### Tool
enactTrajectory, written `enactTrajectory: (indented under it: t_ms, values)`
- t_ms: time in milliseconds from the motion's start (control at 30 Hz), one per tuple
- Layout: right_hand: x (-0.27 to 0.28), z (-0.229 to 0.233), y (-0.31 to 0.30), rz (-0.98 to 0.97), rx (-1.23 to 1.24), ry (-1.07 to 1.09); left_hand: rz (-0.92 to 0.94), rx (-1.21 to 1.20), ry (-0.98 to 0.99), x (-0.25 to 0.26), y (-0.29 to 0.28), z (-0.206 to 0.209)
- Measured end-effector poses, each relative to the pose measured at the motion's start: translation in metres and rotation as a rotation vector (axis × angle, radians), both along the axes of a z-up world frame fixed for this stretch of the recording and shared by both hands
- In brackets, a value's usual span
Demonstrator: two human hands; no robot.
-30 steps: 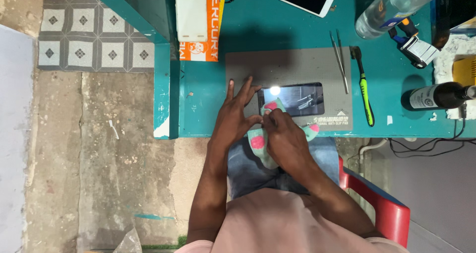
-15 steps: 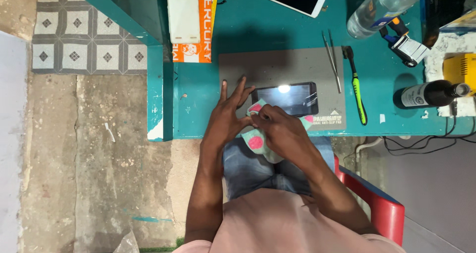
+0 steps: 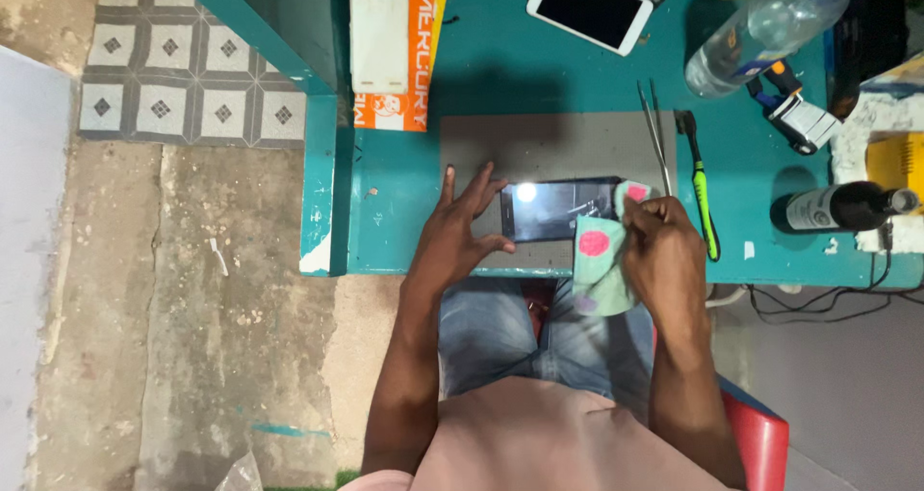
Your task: The person applies adhesive to a small component using a tube, then places a black rectangular device on the workbench. They spray liquid onto the device and wipe it with a cloth, then flip the device over to inspect the internal components.
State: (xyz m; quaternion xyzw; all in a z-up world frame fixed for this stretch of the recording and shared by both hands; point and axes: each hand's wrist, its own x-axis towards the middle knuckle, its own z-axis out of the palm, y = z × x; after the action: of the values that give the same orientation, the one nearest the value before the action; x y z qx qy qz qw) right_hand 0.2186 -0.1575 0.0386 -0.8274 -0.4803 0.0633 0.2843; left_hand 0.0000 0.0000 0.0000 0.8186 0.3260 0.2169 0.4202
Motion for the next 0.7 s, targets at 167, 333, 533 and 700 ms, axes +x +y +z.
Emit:
enactTrajectory:
  t_ms: [167, 333, 533, 700]
  values:
    - [-0.006, 0.007, 0.029, 0.051, 0.046, -0.160, 0.006, 0.012, -0.003, -0.001, -0.001, 0.002]
    - [-0.030, 0.010, 0.050, 0.148, 0.074, -0.181, 0.000, 0.038, 0.018, -0.001, -0.001, 0.008]
    - [-0.064, -0.003, 0.072, 0.353, 0.078, 0.029, -0.033, 0.008, -0.006, 0.001, 0.000, 0.009]
    - [-0.083, -0.004, 0.070, 0.509, 0.019, 0.081, -0.030, 0.084, 0.050, -0.003, 0.000, 0.007]
